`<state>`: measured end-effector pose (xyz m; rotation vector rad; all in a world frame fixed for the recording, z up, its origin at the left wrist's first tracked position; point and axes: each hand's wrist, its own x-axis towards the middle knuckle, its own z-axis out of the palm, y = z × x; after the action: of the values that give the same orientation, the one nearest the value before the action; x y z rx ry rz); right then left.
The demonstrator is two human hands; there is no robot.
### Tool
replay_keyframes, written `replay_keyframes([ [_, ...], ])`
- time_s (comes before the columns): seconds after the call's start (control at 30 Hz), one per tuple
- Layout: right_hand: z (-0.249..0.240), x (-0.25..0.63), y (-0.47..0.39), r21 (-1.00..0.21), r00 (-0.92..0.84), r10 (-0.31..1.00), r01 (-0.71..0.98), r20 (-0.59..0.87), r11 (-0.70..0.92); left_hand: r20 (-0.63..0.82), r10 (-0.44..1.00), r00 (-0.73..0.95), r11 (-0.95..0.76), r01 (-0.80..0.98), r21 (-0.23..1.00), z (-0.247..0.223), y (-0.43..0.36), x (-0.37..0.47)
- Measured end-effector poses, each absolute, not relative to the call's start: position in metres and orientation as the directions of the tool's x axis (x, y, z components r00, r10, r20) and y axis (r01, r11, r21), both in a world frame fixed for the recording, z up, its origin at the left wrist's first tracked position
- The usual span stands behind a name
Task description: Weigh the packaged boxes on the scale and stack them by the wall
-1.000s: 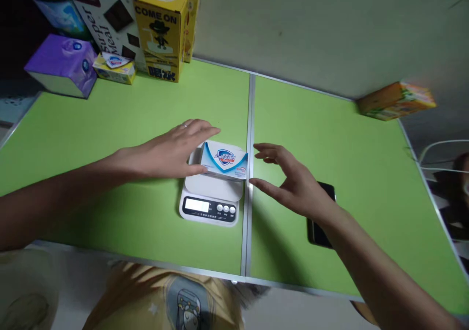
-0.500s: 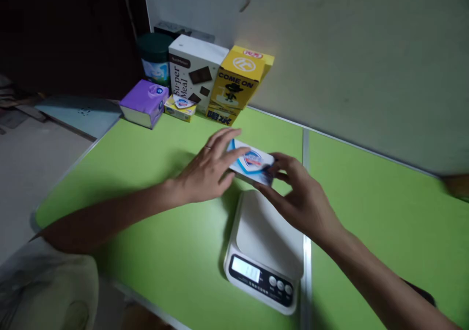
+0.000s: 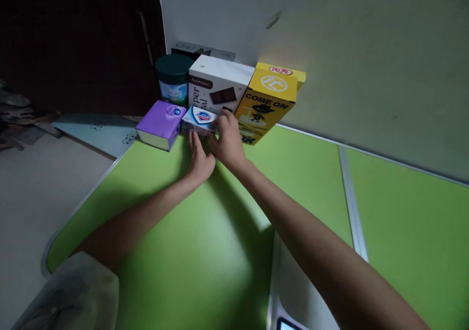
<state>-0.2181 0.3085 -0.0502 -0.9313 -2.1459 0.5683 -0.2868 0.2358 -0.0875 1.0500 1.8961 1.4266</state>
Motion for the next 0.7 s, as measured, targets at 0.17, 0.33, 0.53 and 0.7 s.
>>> replay_keyframes([
  [0.17, -0.058, -0.221, 0.318, -0.553, -0.501, 0.707, 0.444, 0.499, 0.705, 0.134, 0.829, -0.542, 0.009, 0.253, 0.967, -0.105, 0.245, -0.289],
  [0.33, -0.059, -0.219, 0.324, -0.523, -0.535, 0.689, 0.452, 0.489, 0.723, 0.209, 0.841, -0.500, -0.066, 0.288, 0.955, -0.116, 0.248, -0.292],
  [0.53, -0.060, -0.221, 0.325, -0.569, -0.550, 0.701, 0.427, 0.453, 0.703, 0.116, 0.835, -0.538, 0.014, 0.233, 0.972, -0.104, 0.247, -0.292],
  [0.7, -0.046, -0.200, 0.311, -0.590, -0.562, 0.703, 0.411, 0.437, 0.695, -0.036, 0.817, -0.575, 0.135, 0.131, 0.982, -0.087, 0.243, -0.279],
])
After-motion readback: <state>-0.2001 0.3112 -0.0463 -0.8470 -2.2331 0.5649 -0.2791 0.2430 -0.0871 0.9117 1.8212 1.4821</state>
